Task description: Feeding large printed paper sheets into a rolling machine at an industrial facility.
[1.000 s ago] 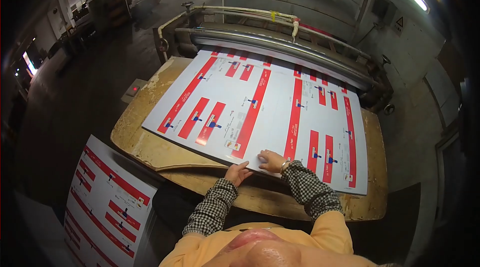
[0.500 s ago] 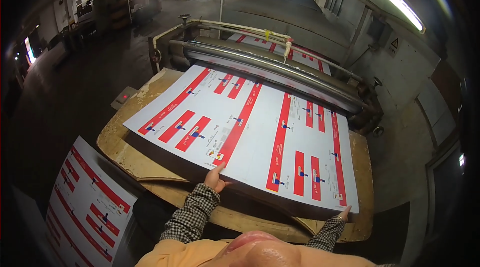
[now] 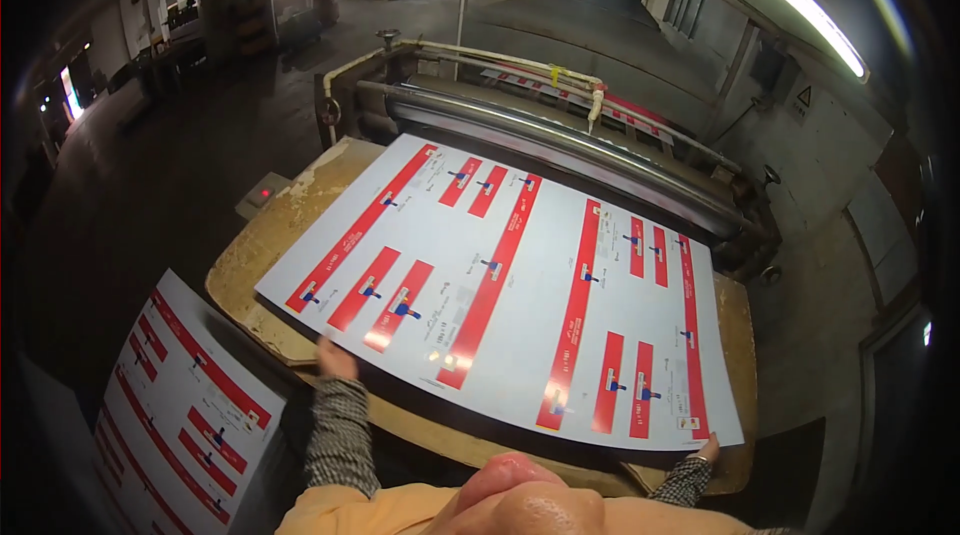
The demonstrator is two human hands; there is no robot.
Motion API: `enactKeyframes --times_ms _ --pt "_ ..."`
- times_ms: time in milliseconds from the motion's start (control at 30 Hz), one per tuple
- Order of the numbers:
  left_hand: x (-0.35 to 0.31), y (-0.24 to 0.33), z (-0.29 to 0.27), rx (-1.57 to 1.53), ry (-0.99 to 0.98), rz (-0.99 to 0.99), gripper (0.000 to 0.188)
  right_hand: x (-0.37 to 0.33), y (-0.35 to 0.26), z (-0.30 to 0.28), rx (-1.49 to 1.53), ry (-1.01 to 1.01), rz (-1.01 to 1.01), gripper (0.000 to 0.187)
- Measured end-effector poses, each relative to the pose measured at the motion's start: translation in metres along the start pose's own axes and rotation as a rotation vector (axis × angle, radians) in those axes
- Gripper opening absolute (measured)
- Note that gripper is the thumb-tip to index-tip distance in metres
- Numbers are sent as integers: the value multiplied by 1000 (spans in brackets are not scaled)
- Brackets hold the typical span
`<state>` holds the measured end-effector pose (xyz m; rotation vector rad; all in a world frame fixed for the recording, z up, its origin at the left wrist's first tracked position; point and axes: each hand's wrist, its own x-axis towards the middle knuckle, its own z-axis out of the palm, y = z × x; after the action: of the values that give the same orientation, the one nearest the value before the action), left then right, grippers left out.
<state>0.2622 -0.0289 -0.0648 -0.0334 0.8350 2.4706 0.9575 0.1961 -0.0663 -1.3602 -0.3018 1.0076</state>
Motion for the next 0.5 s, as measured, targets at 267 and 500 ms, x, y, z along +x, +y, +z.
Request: enactKeyframes --times_ms 267,500 --pt "173 149 -33 586 400 172 44 17 -55 24 -820 -130 -534 38" --pt "135 131 98 2361 147 463 39 -105 -109 152 -1944 22 -367 33"
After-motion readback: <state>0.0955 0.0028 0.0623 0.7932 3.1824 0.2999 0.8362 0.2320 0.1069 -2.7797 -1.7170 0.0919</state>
